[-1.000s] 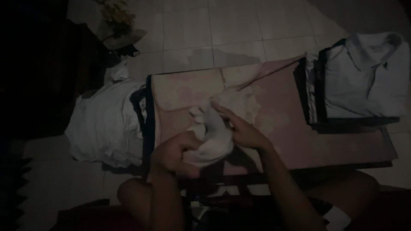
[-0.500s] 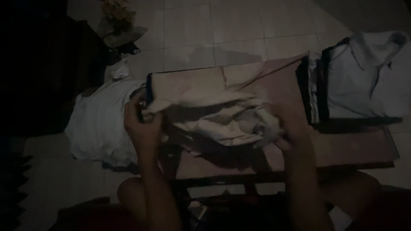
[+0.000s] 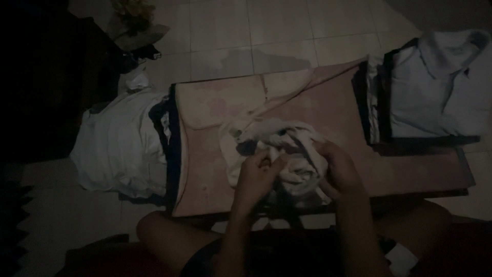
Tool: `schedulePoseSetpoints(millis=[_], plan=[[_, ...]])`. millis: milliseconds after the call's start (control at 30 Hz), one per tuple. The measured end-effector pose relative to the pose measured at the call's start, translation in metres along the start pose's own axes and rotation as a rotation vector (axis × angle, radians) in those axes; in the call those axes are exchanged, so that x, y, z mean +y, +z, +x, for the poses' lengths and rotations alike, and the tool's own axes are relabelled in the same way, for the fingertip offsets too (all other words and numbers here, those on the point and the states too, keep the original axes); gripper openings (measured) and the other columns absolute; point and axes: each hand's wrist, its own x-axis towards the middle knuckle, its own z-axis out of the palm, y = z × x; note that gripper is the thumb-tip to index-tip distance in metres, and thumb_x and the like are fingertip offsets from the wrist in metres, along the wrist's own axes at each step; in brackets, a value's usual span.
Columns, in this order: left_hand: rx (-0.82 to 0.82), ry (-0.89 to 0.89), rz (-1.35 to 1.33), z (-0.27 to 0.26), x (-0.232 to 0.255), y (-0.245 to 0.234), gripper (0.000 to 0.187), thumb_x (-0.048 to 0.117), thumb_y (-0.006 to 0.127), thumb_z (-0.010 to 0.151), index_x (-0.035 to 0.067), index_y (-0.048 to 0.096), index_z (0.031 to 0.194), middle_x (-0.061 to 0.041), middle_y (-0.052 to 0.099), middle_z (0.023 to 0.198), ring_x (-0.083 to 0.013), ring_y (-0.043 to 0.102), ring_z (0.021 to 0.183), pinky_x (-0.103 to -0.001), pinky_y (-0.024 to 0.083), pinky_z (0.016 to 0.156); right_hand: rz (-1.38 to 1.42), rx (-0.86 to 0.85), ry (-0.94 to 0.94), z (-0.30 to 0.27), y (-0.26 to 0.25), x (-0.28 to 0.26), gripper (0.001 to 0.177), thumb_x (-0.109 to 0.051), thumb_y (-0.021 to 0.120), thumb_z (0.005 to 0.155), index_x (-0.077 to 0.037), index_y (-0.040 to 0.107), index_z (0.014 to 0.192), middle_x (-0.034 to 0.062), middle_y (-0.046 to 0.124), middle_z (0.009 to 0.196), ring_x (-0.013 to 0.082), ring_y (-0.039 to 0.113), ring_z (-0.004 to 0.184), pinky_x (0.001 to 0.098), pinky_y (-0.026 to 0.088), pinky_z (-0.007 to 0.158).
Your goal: The person folds a light-colored garment on a low table, smoothing and aligning edges, then folds it into a compact rectangle and places it on a growing stack. The person repeats the process with another garment, smoothing and folding it before stacking it with the others.
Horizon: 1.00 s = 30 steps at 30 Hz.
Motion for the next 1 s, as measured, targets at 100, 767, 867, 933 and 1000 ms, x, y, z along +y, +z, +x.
schedulePoseSetpoints(millis=[100, 767, 867, 933, 1000], plan=[[0.202, -0.1, -0.195, 0.003, -0.013, 0.0, 0.027, 0.025, 0.059, 0.096, 0.005, 0.067, 0.112, -0.001, 0.064, 0.085, -0.0129, 0.057, 0.07, -0.03, 0.049, 0.063, -0.121, 0.211, 0.01, -0.002, -0.03, 0.006, 0.033, -0.028, 0.055, 0.102, 0.001, 0.071, 0.103, 0.0089, 0.074, 0.091, 0.0163, 0.066, 0.074, 0.0297, 0.051, 0.061], [0.373, 0.17, -0.335, -0.005, -0.037, 0.023, 0.089, 0.0, 0.078, 0.08, 0.012, 0.018, 0.145, -0.02, 0.048, 0.143, -0.0272, 0.05, 0.128, -0.041, 0.041, 0.11, -1.114, 0.346, -0.237, 0.001, 0.015, 0.016, 0.087, -0.023, 0.083, 0.076, -0.005, 0.037, 0.147, 0.0184, 0.054, 0.139, 0.0284, 0.063, 0.115, 0.0399, 0.055, 0.092], [0.417, 0.116, -0.205, -0.005, -0.035, 0.025, 0.077, 0.002, 0.072, 0.085, 0.011, 0.025, 0.144, -0.022, 0.055, 0.136, -0.0286, 0.056, 0.122, -0.041, 0.048, 0.102, -1.151, 0.414, -0.307, 0.004, 0.005, 0.02, 0.078, -0.012, 0.078, 0.075, -0.003, 0.043, 0.144, 0.019, 0.055, 0.136, 0.0307, 0.062, 0.116, 0.0404, 0.053, 0.095], [0.448, 0.157, -0.174, -0.006, -0.034, 0.023, 0.07, -0.003, 0.07, 0.084, 0.009, 0.032, 0.142, -0.024, 0.055, 0.135, -0.0297, 0.056, 0.123, -0.04, 0.046, 0.104, -1.238, 0.477, -0.406, 0.002, -0.004, 0.02, 0.073, -0.008, 0.08, 0.073, 0.0, 0.049, 0.138, 0.0201, 0.056, 0.133, 0.0332, 0.058, 0.122, 0.0411, 0.051, 0.097], [0.485, 0.184, -0.085, -0.004, -0.033, 0.02, 0.061, -0.002, 0.068, 0.086, 0.007, 0.039, 0.139, -0.023, 0.057, 0.132, -0.0295, 0.058, 0.121, -0.039, 0.047, 0.103, -1.245, 0.476, -0.414, -0.005, -0.014, 0.019, 0.069, -0.005, 0.075, 0.073, -0.001, 0.052, 0.138, 0.0197, 0.056, 0.13, 0.0336, 0.058, 0.12, 0.0411, 0.05, 0.095]])
